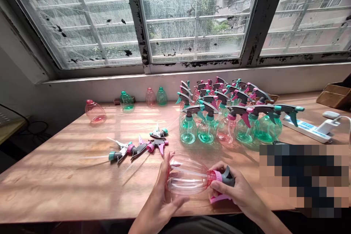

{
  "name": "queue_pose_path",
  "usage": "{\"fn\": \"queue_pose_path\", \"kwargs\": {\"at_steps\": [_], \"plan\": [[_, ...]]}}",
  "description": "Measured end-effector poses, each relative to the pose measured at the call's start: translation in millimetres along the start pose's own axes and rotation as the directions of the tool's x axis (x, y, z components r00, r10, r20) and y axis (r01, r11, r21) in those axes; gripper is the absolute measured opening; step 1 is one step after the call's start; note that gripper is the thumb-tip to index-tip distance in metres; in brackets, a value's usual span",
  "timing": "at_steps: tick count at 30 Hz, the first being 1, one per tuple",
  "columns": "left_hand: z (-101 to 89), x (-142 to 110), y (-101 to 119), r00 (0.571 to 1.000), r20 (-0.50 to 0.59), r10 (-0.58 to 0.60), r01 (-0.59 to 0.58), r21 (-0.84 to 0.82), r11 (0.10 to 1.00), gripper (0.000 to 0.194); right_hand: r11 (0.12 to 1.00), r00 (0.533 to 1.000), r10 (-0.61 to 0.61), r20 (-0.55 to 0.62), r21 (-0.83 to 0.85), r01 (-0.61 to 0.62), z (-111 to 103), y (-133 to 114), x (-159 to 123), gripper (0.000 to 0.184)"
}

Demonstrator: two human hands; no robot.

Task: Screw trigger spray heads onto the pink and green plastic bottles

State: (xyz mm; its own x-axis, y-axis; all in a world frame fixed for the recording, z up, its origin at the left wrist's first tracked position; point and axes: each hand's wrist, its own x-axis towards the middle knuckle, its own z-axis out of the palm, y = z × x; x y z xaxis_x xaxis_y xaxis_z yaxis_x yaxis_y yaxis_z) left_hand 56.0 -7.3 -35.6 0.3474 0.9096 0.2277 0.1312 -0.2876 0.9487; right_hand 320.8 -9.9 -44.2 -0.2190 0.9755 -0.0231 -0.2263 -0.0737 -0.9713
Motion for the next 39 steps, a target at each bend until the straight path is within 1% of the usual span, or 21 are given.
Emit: {"fn": "queue_pose_path", "kwargs": {"at_steps": [2,3,7,12,14,16,18,22,25,26,27,30,31,34,36,39], "plan": [[-0.9,0.8,-1.5,1.0,0.01,-0.012,0.012,-0.005,1.0,0.104,1.0,1.0,-0.006,0.003,-0.009,0.006,-0.4,0.6,0.2,0.038],[-1.0,1.0,-1.6,1.0,0.014,-0.022,0.023,-0.016,1.0,0.105,1.0,1.0,-0.009,0.004,-0.009,0.009,-0.6,0.9,0.3,0.038],[1.1,0.7,2.5,0.999,0.0,-0.05,0.05,-0.05,0.997,0.1,1.0,1.0,0.009,0.003,0.012,-0.009,-1.0,1.0,0.3,0.038],[3.5,-1.0,3.4,1.0,-0.013,0.0,-0.001,-0.04,0.999,0.087,0.999,1.0,-0.024,-0.018,-0.039,0.023,-1.0,0.4,0.0,0.038],[3.2,-1.4,2.0,1.0,-0.021,-0.003,0.003,-0.022,1.0,0.092,0.999,1.0,-0.026,-0.012,-0.047,0.025,-0.9,0.8,0.0,0.039],[2.5,-1.3,1.4,0.999,-0.021,-0.029,0.029,-0.012,1.0,0.101,0.999,1.0,-0.018,-0.007,-0.037,0.018,-0.7,1.3,0.1,0.039],[2.0,-0.5,1.4,0.999,-0.022,-0.049,0.049,-0.009,0.999,0.105,0.999,1.0,-0.014,-0.006,-0.03,0.014,-0.5,1.4,0.4,0.04],[2.0,1.2,1.8,1.0,-0.022,-0.013,0.012,-0.036,0.999,0.1,1.0,1.0,-0.012,-0.005,-0.008,0.012,-0.1,0.5,1.2,0.04],[2.5,1.3,1.9,1.0,-0.023,0.004,-0.004,-0.02,1.0,0.087,1.0,1.0,-0.02,0.005,-0.002,0.02,0.0,0.3,1.4,0.039],[2.7,1.2,1.8,1.0,-0.025,-0.001,0.001,-0.013,1.0,0.086,1.0,1.0,-0.021,0.011,-0.005,0.021,0.0,0.4,1.4,0.039],[2.9,1.0,1.7,1.0,-0.027,-0.012,0.012,-0.009,1.0,0.091,1.0,1.0,-0.021,0.016,-0.009,0.021,0.0,0.6,1.4,0.038],[3.3,1.0,1.4,0.998,-0.031,-0.059,0.058,-0.028,0.998,0.116,1.0,1.0,-0.011,0.016,-0.013,0.011,0.0,0.8,1.2,0.039],[3.3,1.1,1.6,0.997,-0.031,-0.067,0.066,-0.042,0.997,0.119,1.0,1.0,-0.011,0.014,-0.015,0.011,0.1,0.7,1.2,0.039],[3.2,1.7,3.3,0.998,-0.03,-0.059,0.057,-0.066,0.996,0.111,1.0,1.0,-0.007,0.011,-0.011,0.007,0.4,0.1,1.6,0.04],[2.9,2.0,4.5,0.999,-0.025,-0.042,0.041,-0.047,0.998,0.107,1.0,1.0,0.002,0.012,0.002,-0.002,0.7,-0.2,2.1,0.041],[2.5,2.4,3.7,1.0,-0.02,-0.001,0.001,-0.013,1.0,0.092,1.0,1.0,0.003,0.017,0.01,-0.003,1.5,-0.1,2.8,0.041]]}}
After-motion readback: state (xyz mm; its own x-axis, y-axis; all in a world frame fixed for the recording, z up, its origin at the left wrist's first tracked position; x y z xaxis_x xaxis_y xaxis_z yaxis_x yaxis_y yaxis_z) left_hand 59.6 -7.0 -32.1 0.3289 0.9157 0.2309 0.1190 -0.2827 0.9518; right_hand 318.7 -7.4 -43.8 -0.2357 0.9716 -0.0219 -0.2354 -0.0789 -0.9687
